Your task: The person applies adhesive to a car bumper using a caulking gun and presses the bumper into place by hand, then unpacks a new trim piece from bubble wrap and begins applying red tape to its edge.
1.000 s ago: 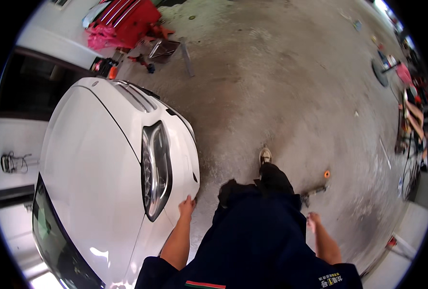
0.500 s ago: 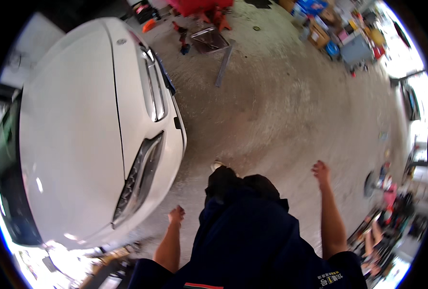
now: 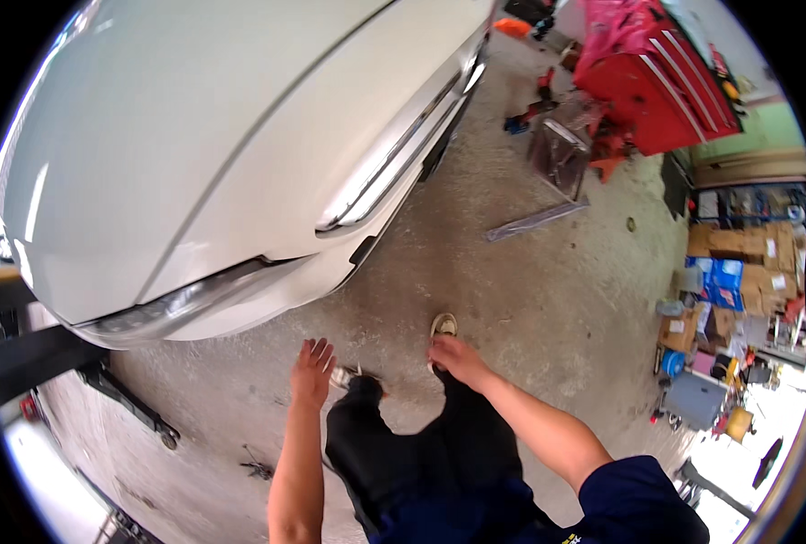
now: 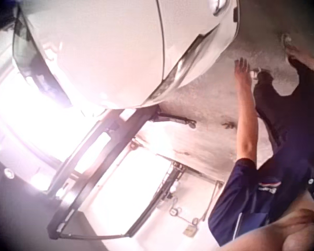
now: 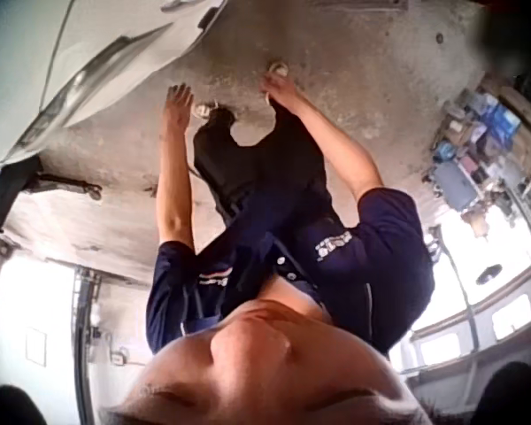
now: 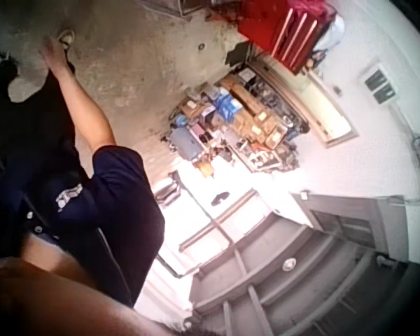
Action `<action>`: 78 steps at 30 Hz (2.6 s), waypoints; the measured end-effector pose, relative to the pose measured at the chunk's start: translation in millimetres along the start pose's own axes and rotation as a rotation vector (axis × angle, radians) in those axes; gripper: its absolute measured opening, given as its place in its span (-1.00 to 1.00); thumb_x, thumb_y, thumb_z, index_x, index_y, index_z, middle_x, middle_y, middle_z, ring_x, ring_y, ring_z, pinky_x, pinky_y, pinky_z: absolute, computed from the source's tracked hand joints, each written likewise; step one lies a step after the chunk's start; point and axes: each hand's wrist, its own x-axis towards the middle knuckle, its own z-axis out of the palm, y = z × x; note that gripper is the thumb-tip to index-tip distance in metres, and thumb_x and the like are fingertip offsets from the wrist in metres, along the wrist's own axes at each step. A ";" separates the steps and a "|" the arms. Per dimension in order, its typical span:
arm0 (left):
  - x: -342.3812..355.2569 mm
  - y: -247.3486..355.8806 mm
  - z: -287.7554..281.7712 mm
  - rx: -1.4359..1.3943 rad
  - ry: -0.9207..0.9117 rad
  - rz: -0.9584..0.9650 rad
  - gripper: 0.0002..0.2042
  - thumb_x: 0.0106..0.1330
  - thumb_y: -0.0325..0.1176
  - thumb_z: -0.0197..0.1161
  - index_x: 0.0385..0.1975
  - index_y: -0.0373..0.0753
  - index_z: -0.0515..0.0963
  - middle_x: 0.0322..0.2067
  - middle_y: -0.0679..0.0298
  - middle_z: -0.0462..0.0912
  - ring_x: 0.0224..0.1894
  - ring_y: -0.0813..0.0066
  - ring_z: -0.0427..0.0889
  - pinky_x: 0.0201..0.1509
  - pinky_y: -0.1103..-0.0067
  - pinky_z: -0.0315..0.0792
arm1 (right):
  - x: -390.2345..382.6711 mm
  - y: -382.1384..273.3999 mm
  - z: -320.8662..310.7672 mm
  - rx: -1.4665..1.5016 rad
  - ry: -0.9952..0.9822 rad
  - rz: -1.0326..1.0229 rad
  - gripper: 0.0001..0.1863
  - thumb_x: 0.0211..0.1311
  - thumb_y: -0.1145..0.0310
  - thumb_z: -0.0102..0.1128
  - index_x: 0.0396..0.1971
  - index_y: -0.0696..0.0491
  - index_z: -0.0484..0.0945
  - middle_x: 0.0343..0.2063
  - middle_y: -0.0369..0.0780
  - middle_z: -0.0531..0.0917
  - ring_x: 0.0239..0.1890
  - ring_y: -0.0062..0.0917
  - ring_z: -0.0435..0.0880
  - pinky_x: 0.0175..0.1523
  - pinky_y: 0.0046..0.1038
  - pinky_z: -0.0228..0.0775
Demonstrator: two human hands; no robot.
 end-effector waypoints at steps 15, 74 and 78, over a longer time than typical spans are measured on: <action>207.2 -96.7 13.5 -0.722 -0.440 0.416 -0.19 0.19 0.16 0.13 0.23 -0.37 0.07 0.23 0.17 0.22 0.31 0.33 0.15 0.35 0.41 0.08 | 285.4 43.7 86.6 0.681 -0.164 -0.489 -0.56 0.15 0.48 0.05 0.04 0.20 0.24 -0.19 -0.17 0.51 -0.11 -0.45 0.53 -0.02 -0.47 0.37; 235.8 -100.5 -37.0 -0.647 -0.159 0.540 -0.11 0.26 0.14 0.07 0.32 -0.31 -0.27 0.25 -0.03 -0.01 0.33 0.15 0.02 0.34 0.27 0.09 | 297.0 71.5 125.3 0.363 -0.438 -0.536 0.02 0.06 -0.42 -0.11 0.18 0.25 0.07 0.14 -0.06 0.26 0.26 -0.31 0.17 0.34 -0.30 -0.08; 248.0 -99.6 -44.9 -0.374 0.193 0.765 -0.07 0.21 0.13 0.15 0.33 -0.30 -0.27 0.32 -0.03 -0.13 0.37 0.14 -0.06 0.37 0.29 0.00 | 300.1 76.1 133.2 0.282 -0.446 -0.604 -0.16 0.14 -0.21 0.07 0.16 0.20 0.13 0.14 -0.13 0.27 0.25 -0.42 0.16 0.32 -0.34 -0.06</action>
